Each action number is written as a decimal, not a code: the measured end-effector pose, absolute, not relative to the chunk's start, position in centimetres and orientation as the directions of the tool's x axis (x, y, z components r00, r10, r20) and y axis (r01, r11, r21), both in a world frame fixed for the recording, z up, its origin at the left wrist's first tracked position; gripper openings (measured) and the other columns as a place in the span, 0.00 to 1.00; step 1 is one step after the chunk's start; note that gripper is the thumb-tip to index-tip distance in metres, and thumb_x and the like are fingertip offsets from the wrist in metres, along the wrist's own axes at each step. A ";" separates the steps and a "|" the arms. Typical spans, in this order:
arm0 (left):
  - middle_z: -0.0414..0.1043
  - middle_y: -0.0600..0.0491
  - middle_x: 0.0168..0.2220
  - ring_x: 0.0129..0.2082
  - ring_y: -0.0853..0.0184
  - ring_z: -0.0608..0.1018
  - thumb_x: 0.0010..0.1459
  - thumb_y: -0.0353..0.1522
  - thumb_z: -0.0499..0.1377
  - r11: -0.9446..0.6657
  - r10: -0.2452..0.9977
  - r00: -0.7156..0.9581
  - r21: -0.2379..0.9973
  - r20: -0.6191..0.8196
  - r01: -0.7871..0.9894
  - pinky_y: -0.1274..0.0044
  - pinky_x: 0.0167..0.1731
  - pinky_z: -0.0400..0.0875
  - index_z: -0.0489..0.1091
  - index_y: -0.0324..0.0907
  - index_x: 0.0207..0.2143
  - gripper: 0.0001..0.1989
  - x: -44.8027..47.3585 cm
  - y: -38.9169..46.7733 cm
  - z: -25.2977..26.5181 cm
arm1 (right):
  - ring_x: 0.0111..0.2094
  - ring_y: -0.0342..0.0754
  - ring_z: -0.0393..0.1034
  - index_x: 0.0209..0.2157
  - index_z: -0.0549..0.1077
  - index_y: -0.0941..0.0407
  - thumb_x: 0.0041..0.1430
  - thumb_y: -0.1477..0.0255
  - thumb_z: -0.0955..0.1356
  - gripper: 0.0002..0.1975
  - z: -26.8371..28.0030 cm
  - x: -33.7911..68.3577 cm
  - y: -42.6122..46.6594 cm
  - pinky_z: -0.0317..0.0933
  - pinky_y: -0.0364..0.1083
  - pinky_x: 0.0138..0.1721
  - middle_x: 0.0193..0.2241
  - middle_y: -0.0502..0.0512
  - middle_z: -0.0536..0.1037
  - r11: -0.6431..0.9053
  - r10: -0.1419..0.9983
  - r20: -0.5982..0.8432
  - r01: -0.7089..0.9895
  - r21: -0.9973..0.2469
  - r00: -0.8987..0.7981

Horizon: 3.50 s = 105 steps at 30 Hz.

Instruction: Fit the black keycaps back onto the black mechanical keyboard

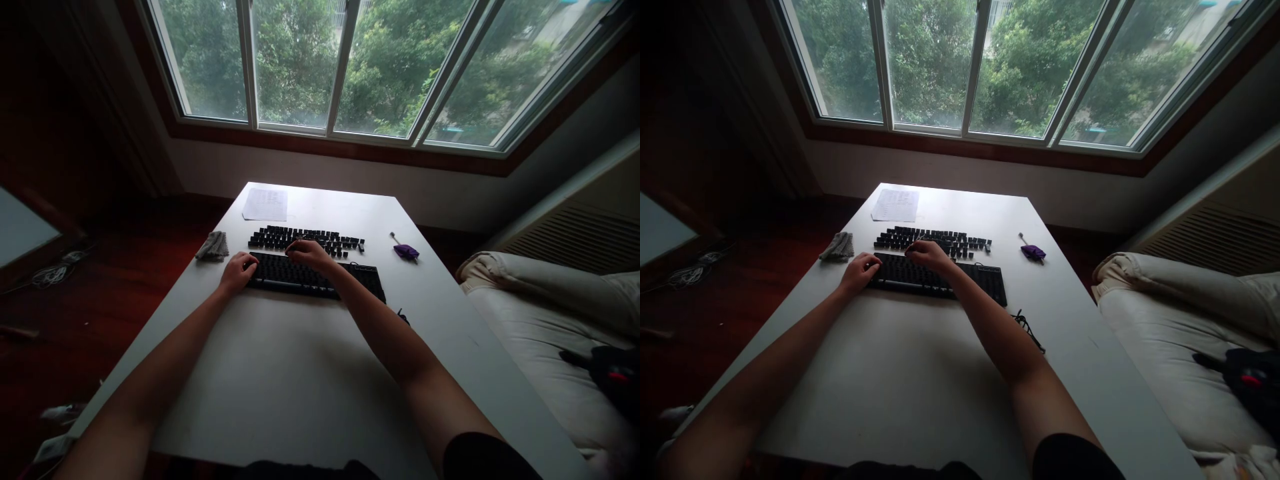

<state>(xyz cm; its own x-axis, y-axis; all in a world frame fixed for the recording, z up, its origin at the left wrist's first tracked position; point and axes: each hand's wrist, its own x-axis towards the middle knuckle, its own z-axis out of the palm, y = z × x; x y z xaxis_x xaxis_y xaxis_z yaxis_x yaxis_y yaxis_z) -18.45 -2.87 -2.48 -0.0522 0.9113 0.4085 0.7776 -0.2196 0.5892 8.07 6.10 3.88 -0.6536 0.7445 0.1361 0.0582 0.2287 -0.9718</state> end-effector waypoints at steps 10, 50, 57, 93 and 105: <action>0.70 0.49 0.41 0.45 0.57 0.72 0.60 0.34 0.57 -0.233 0.893 -0.018 0.495 0.450 0.837 0.65 0.50 0.67 0.75 0.45 0.38 0.08 -18.1 -2.7 -2.1 | 0.25 0.43 0.69 0.34 0.68 0.54 0.56 0.55 0.69 0.16 -1.3 3.8 4.1 0.64 0.42 0.28 0.26 0.49 0.76 0.203 0.806 0.199 -0.055 -0.978 -0.557; 0.79 0.53 0.33 0.32 0.65 0.77 0.59 0.38 0.55 -0.141 0.972 -0.065 0.780 0.227 0.610 0.75 0.37 0.71 0.77 0.44 0.43 0.15 -23.8 -2.4 -3.8 | 0.27 0.45 0.70 0.34 0.72 0.54 0.60 0.60 0.67 0.11 0.2 -0.4 1.0 0.61 0.42 0.30 0.26 0.49 0.77 0.466 0.748 0.317 0.120 -0.877 -0.583; 0.80 0.53 0.35 0.36 0.64 0.78 0.58 0.37 0.55 -0.180 0.963 -0.053 0.780 0.263 0.600 0.74 0.41 0.71 0.77 0.43 0.42 0.15 -24.1 -2.7 -3.6 | 0.25 0.43 0.67 0.26 0.71 0.55 0.59 0.63 0.68 0.12 0.9 -4.4 2.1 0.57 0.41 0.27 0.23 0.48 0.76 0.557 0.728 0.305 0.270 -0.786 -0.613; 0.80 0.53 0.38 0.38 0.63 0.78 0.62 0.41 0.53 -0.201 0.958 -0.033 0.748 0.285 0.632 0.73 0.41 0.70 0.78 0.43 0.40 0.16 -22.4 -2.8 -2.1 | 0.30 0.49 0.77 0.37 0.71 0.54 0.55 0.55 0.71 0.17 -2.0 -3.0 2.6 0.72 0.48 0.36 0.29 0.52 0.80 0.150 0.839 0.227 -0.192 -0.970 -0.494; 0.79 0.51 0.41 0.34 0.66 0.77 0.60 0.39 0.59 -0.235 0.949 -0.029 0.766 0.313 0.598 0.75 0.34 0.69 0.73 0.45 0.52 0.19 -20.4 -3.4 -1.5 | 0.32 0.49 0.77 0.37 0.70 0.54 0.55 0.55 0.71 0.18 -1.6 -1.9 2.7 0.72 0.48 0.38 0.31 0.52 0.79 0.141 0.877 0.232 -0.236 -0.961 -0.421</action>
<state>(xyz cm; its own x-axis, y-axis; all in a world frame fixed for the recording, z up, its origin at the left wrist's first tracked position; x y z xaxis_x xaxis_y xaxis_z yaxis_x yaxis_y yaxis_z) -20.43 -3.36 -1.49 -0.0286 0.9493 0.3132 0.5979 -0.2348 0.7664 -1.95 2.74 -1.64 -0.4211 0.8769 0.2316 -0.2362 0.1405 -0.9615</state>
